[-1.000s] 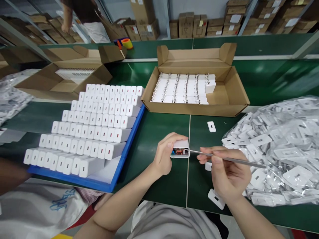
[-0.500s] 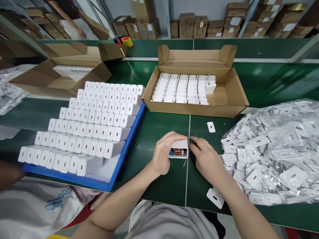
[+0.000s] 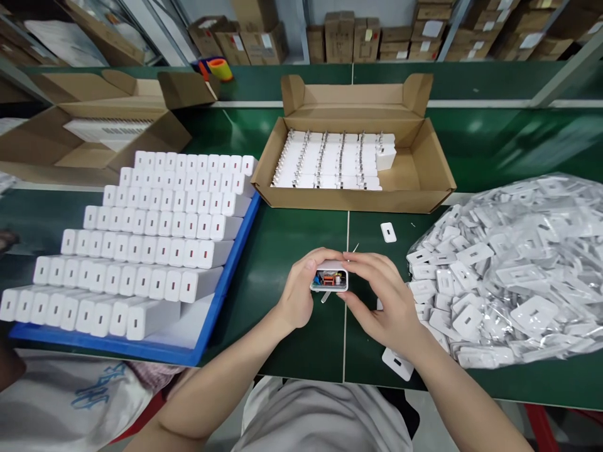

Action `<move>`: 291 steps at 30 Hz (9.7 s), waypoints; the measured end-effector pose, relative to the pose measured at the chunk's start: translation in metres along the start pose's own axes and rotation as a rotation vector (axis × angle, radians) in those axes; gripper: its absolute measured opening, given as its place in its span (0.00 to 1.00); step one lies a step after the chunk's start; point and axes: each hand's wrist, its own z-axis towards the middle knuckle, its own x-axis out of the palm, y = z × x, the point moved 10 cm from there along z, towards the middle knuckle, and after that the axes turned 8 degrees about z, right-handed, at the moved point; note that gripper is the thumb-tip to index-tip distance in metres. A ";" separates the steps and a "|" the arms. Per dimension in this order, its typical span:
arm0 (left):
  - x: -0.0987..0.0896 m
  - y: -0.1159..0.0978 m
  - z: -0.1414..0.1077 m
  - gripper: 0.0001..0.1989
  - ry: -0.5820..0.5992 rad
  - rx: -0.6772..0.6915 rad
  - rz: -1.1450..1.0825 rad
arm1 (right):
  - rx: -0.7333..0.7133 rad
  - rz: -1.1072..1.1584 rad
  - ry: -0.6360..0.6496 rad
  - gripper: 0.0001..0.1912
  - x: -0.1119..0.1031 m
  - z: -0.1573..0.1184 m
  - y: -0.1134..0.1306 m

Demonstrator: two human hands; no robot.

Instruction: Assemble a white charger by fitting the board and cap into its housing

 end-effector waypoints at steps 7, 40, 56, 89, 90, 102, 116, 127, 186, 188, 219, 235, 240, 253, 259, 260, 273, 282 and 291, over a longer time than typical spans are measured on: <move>0.004 0.001 0.001 0.25 0.066 0.003 -0.040 | -0.014 0.006 0.011 0.23 0.000 0.000 0.001; 0.027 0.041 0.004 0.17 0.082 -0.469 -0.584 | 0.453 -0.220 0.746 0.07 0.002 -0.037 -0.066; 0.049 0.053 -0.011 0.20 0.236 -0.501 -0.452 | -0.143 -0.196 0.200 0.29 0.013 -0.004 0.007; 0.006 0.074 -0.002 0.21 -0.282 -0.721 -0.885 | -0.003 -0.516 0.618 0.30 0.070 -0.031 -0.051; 0.003 0.074 -0.001 0.21 -0.300 -0.713 -0.895 | -0.010 -0.509 0.630 0.29 0.071 -0.032 -0.051; -0.005 0.075 0.000 0.18 -0.363 -0.695 -0.859 | 0.071 -0.316 0.535 0.13 0.039 -0.021 -0.049; 0.046 0.066 -0.017 0.24 0.074 -0.844 -0.834 | 0.189 0.454 -0.263 0.08 -0.031 -0.010 -0.034; 0.054 0.059 -0.019 0.27 0.204 -0.789 -0.754 | 0.212 0.561 -0.206 0.08 -0.021 -0.009 -0.037; 0.026 0.029 -0.002 0.25 0.134 -0.185 0.084 | 0.065 0.341 -0.651 0.08 -0.060 -0.024 -0.018; 0.026 0.030 -0.002 0.25 0.140 -0.202 0.063 | 0.128 0.382 -0.617 0.08 -0.055 -0.023 -0.025; -0.003 0.012 -0.002 0.30 -0.066 -0.068 -0.098 | 0.042 -0.149 0.446 0.17 0.023 -0.016 -0.047; 0.014 0.024 -0.002 0.27 0.028 -0.216 -0.173 | 0.024 0.019 0.002 0.12 -0.046 0.000 -0.016; 0.026 0.016 -0.004 0.27 0.136 -0.154 -0.049 | -0.263 -0.115 -0.062 0.21 -0.027 -0.003 0.019; 0.030 0.015 -0.005 0.31 0.182 -0.171 -0.109 | -0.015 0.066 -0.365 0.14 -0.051 -0.007 -0.006; 0.018 0.005 -0.003 0.28 0.107 -0.025 -0.048 | 0.125 -0.055 -0.179 0.12 -0.034 -0.002 -0.030; 0.016 0.003 -0.003 0.28 0.098 -0.002 -0.041 | 0.146 -0.100 -0.076 0.11 -0.024 -0.002 -0.036; 0.018 -0.004 -0.003 0.23 0.076 0.067 0.100 | -0.330 -0.316 0.049 0.18 0.004 -0.008 0.024; 0.018 -0.002 -0.004 0.22 0.061 0.086 0.153 | -0.302 -0.337 0.065 0.14 0.011 -0.008 0.022; 0.019 0.007 -0.002 0.23 0.075 -0.027 0.087 | -0.132 -0.155 0.101 0.19 0.003 -0.007 0.000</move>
